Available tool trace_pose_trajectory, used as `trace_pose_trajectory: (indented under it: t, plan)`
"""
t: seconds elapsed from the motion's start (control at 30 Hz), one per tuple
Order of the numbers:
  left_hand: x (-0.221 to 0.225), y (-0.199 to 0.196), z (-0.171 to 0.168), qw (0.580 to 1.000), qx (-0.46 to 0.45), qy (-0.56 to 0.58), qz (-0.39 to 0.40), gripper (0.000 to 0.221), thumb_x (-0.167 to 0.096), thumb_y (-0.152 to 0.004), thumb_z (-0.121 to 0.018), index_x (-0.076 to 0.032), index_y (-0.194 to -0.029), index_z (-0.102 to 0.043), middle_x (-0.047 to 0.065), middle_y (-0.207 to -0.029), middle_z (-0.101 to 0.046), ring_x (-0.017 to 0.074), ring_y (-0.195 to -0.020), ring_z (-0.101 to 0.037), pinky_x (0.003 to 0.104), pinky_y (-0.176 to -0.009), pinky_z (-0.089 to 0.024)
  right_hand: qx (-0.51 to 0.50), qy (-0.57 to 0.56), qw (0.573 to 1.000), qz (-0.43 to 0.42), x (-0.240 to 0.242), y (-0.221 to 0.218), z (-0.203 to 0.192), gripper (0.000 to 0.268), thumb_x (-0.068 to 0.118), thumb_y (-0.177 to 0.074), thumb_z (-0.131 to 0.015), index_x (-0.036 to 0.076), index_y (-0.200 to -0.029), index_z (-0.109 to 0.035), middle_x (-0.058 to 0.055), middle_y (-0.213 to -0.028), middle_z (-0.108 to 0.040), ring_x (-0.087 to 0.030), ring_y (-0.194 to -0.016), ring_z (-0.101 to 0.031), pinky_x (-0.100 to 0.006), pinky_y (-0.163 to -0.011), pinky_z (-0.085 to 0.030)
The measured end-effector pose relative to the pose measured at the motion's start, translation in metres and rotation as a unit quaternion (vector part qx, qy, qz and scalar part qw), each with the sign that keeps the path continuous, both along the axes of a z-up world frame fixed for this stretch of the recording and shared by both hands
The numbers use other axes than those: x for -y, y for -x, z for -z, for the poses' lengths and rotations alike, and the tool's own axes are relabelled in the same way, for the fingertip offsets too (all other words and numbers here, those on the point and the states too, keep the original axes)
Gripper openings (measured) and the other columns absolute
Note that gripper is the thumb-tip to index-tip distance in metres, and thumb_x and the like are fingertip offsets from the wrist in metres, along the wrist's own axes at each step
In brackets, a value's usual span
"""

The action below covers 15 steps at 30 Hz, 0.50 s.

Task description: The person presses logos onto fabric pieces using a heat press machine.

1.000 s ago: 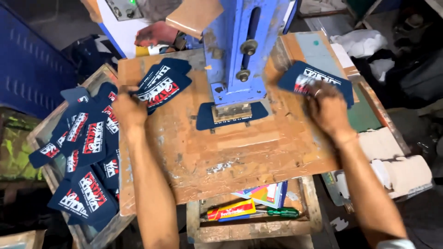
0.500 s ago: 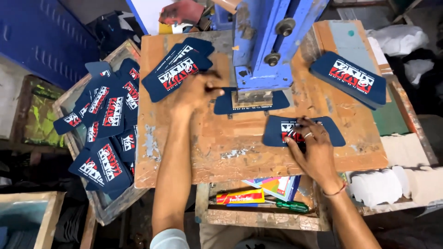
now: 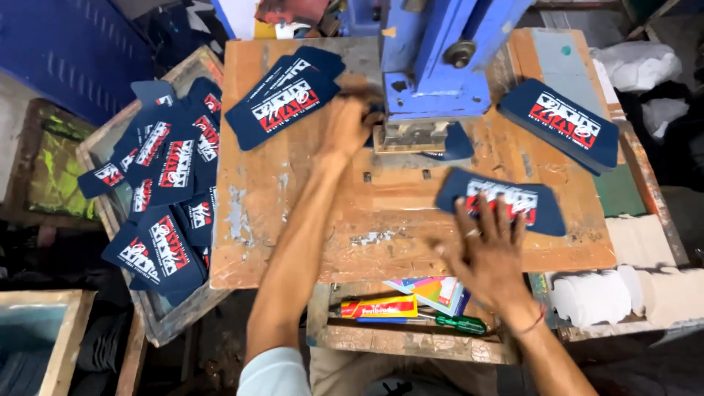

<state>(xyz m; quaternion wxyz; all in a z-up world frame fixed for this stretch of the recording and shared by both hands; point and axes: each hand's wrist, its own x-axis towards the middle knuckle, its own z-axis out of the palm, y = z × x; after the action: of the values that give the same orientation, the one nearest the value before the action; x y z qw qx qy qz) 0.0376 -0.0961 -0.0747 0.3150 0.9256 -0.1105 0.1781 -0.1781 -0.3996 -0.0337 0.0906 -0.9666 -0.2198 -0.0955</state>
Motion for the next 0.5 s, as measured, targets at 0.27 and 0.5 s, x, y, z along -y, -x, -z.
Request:
trace_pose_trajectory:
  t: [0.27,0.5]
  plan:
    - [-0.051,0.038,-0.073,0.978,0.161,0.115,-0.066,0.014,-0.006,-0.101,-0.064,-0.008,-0.113,-0.069,0.017,-0.108,-0.071,0.0391,-0.098,-0.07,0.045,-0.083,-0.054,-0.065,-0.015,0.998,-0.023,-0.076,-0.09,-0.019,0.086,0.074,-0.098,-0.038,0.013,-0.158,-0.04,-0.034,-0.16,-0.029,-0.056,-0.15,-0.015,-0.074,-0.115,-0.005]
    - [-0.09,0.055,-0.086,0.944,0.213,0.237,-0.087,0.014,-0.005,-0.107,-0.053,-0.005,-0.116,-0.064,0.015,-0.102,-0.073,0.0273,-0.095,-0.073,0.035,-0.084,-0.054,-0.057,0.01,0.996,-0.071,-0.144,-0.073,-0.022,0.084,0.075,-0.09,-0.04,0.022,-0.154,-0.047,-0.027,-0.154,-0.035,-0.052,-0.146,-0.024,-0.075,-0.113,-0.011]
